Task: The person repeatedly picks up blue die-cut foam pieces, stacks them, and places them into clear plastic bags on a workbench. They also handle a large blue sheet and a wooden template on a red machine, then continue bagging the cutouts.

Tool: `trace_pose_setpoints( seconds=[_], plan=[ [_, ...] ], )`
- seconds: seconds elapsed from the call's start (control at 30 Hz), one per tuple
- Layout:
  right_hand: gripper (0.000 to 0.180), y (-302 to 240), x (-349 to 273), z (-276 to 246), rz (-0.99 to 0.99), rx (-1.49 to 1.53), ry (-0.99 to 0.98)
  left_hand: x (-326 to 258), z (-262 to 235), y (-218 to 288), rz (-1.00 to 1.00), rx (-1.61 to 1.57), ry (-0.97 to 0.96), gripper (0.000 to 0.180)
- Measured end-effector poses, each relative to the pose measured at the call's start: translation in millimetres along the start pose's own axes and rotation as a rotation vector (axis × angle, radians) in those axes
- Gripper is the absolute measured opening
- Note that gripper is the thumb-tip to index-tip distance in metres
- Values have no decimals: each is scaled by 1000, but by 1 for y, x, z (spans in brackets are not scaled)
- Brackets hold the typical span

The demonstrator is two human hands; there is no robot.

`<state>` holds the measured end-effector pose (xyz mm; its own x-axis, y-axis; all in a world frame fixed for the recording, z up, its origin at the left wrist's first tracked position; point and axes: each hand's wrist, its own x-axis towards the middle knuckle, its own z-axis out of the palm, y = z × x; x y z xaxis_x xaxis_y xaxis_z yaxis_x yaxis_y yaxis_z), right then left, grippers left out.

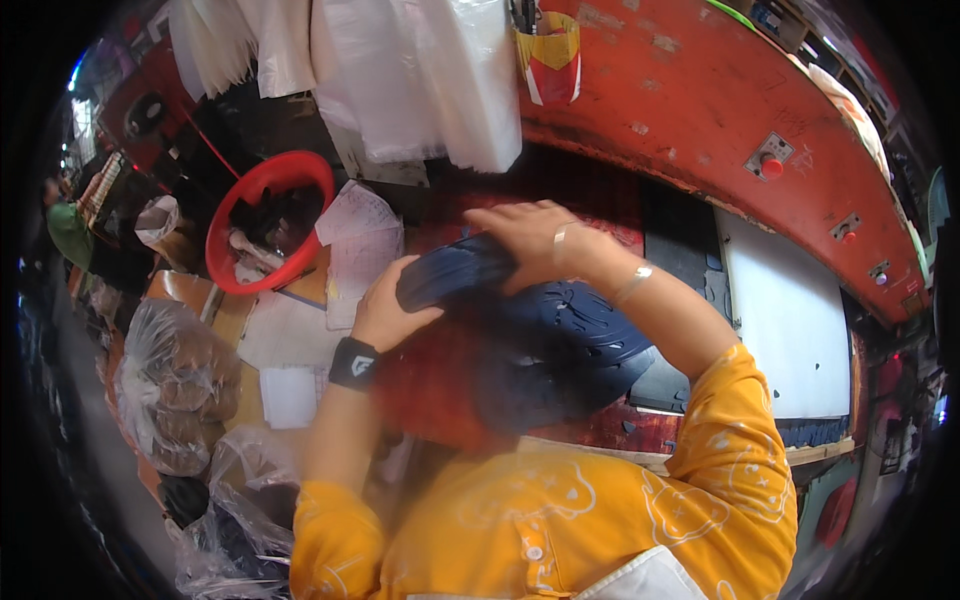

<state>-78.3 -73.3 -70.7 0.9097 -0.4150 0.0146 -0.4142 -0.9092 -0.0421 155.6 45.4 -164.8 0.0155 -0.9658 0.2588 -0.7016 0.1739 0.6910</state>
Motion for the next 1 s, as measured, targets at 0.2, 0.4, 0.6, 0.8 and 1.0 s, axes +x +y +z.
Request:
trace_pose_setpoints(
  seconds=[0.2, 0.4, 0.6, 0.8, 1.0],
  plan=[
    [82, 49, -33, 17, 51, 469, 88, 9, -15, 1, -22, -207, -60, 69],
    [115, 33, -26, 43, 85, 667, 387, 21, -8, 15, 69, -15, -111, 90],
    [121, 43, -34, 60, 234, 884, 275, 30, 3, 2, 20, -152, -40, 94],
    [112, 42, -25, 65, 313, 902, 220, 38, -8, 8, -10, -75, -29, 96],
    [124, 43, -26, 70, 62, 821, 555, 31, -13, 2, 170, 40, 66, 112]
  ],
)
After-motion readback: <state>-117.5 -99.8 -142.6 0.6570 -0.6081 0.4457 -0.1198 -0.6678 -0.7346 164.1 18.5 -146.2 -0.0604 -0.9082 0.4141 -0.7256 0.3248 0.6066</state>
